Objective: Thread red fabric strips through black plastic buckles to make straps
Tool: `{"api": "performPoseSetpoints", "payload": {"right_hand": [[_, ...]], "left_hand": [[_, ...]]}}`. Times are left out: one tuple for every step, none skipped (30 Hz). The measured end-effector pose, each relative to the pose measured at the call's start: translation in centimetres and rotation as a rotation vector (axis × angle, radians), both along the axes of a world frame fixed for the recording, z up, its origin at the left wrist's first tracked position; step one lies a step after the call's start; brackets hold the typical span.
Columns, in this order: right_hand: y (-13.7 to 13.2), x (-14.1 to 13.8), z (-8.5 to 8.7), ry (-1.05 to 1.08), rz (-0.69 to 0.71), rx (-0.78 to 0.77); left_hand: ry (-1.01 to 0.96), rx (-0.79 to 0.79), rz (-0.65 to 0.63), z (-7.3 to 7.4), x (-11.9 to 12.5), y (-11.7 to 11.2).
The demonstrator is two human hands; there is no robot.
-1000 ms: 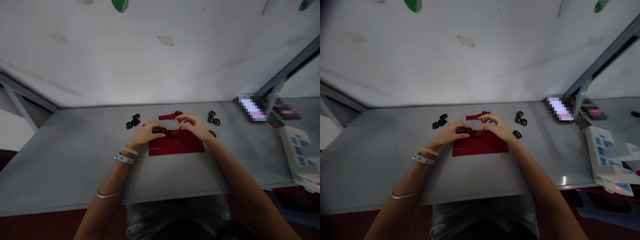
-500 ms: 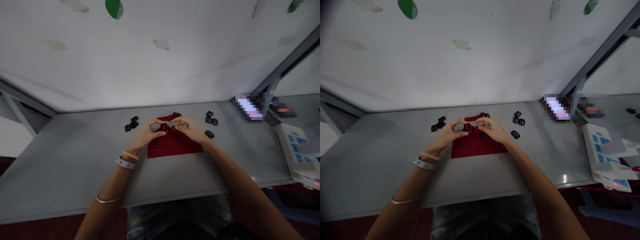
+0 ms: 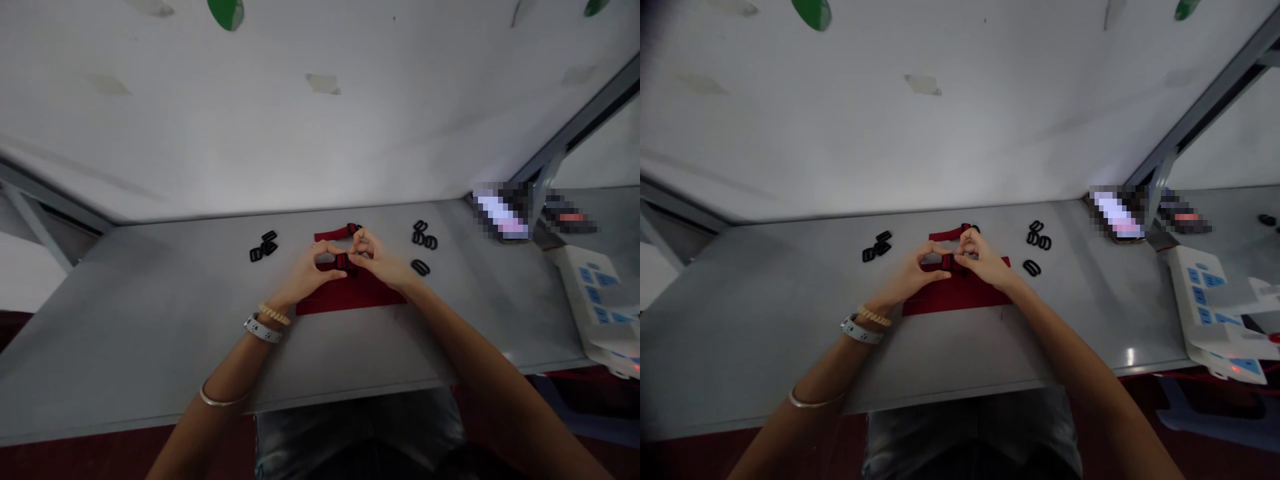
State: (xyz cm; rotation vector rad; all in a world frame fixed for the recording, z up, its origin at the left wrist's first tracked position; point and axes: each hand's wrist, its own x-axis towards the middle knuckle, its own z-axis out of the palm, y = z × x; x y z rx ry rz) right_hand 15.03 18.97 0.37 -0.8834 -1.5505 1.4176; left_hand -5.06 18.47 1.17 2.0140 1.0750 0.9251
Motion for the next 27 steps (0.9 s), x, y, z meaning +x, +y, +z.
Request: {"api": "performPoseSetpoints", "payload": {"right_hand": [[-0.1, -0.1, -0.1, 0.030, 0.005, -0.012], [-0.2, -0.2, 0.0, 0.054, 0.005, -0.020], [-0.4, -0.3, 0.1, 0.066, 0.001, -0.025], [-0.5, -0.3, 0.2, 0.061, -0.001, -0.026], [-0.7, -0.3, 0.4, 0.040, 0.002, -0.020], [-0.8, -0.3, 0.6, 0.002, 0.012, -0.002], [-0.9, -0.3, 0.8, -0.042, 0.023, 0.029], [-0.9, -0.3, 1.0, -0.086, 0.029, 0.069], [-1.0, -0.4, 1.1, -0.122, 0.025, 0.111], [-1.0, -0.4, 1.1, -0.146, 0.010, 0.149], [-0.9, -0.5, 1.0, -0.155, -0.014, 0.175], [-0.9, -0.6, 0.9, -0.156, -0.040, 0.185], [-0.8, -0.7, 0.8, -0.154, -0.061, 0.185], [-0.8, -0.7, 0.7, -0.158, -0.076, 0.180], [-0.8, -0.8, 0.6, -0.163, -0.087, 0.177], [-0.8, -0.8, 0.6, -0.168, -0.096, 0.174], [-0.8, -0.8, 0.6, -0.170, -0.103, 0.175], [-0.9, -0.9, 0.6, -0.165, -0.106, 0.181], [-0.9, -0.9, 0.6, -0.154, -0.107, 0.193], [-1.0, -1.0, 0.7, -0.142, -0.104, 0.207], [-1.0, -1.0, 0.8, -0.132, -0.100, 0.222], [-1.1, -1.1, 0.9, -0.129, -0.096, 0.238], [-1.2, -1.1, 1.0, -0.132, -0.093, 0.257], [-1.3, -1.1, 1.2, -0.140, -0.092, 0.281], [-1.4, -1.2, 1.5, -0.148, -0.092, 0.311], [-1.6, -1.2, 1.8, -0.155, -0.087, 0.345], [-1.8, -1.3, 2.2, -0.162, -0.080, 0.380]], "left_hand": [[0.004, 0.008, 0.002, 0.1, 0.0, 0.0], [0.011, 0.017, 0.004, 0.2, 0.0, -0.1], [0.021, 0.029, 0.009, 0.3, 0.0, -0.1], [0.034, 0.044, 0.020, 0.4, 0.0, -0.1], [0.050, 0.059, 0.040, 0.4, 0.0, -0.1], [0.068, 0.070, 0.066, 0.5, 0.0, -0.1], [0.085, 0.079, 0.096, 0.5, 0.0, -0.2], [0.099, 0.083, 0.124, 0.5, 0.0, -0.2], [0.103, 0.084, 0.147, 0.5, 0.0, -0.2], [0.094, 0.080, 0.162, 0.5, 0.0, -0.2], [0.076, 0.073, 0.171, 0.5, 0.1, -0.2], [0.053, 0.065, 0.176, 0.5, 0.1, -0.2], [0.030, 0.059, 0.178, 0.5, 0.2, -0.2], [0.015, 0.055, 0.178, 0.5, 0.2, -0.2], [0.010, 0.056, 0.178, 0.5, 0.2, -0.2], [0.011, 0.062, 0.178, 0.5, 0.3, -0.2], [0.013, 0.070, 0.177, 0.4, 0.3, -0.2], [0.014, 0.074, 0.177, 0.4, 0.3, -0.3], [0.009, 0.073, 0.180, 0.4, 0.3, -0.3], [0.000, 0.068, 0.181, 0.4, 0.3, -0.3], [-0.014, 0.059, 0.180, 0.4, 0.3, -0.3], [-0.028, 0.049, 0.176, 0.4, 0.3, -0.3], [-0.040, 0.042, 0.171, 0.5, 0.3, -0.4], [-0.043, 0.041, 0.168, 0.5, 0.4, -0.4], [-0.030, 0.046, 0.170, 0.6, 0.4, -0.5], [0.001, 0.054, 0.178, 0.7, 0.5, -0.6], [0.039, 0.062, 0.187, 0.8, 0.7, -0.7]]}}
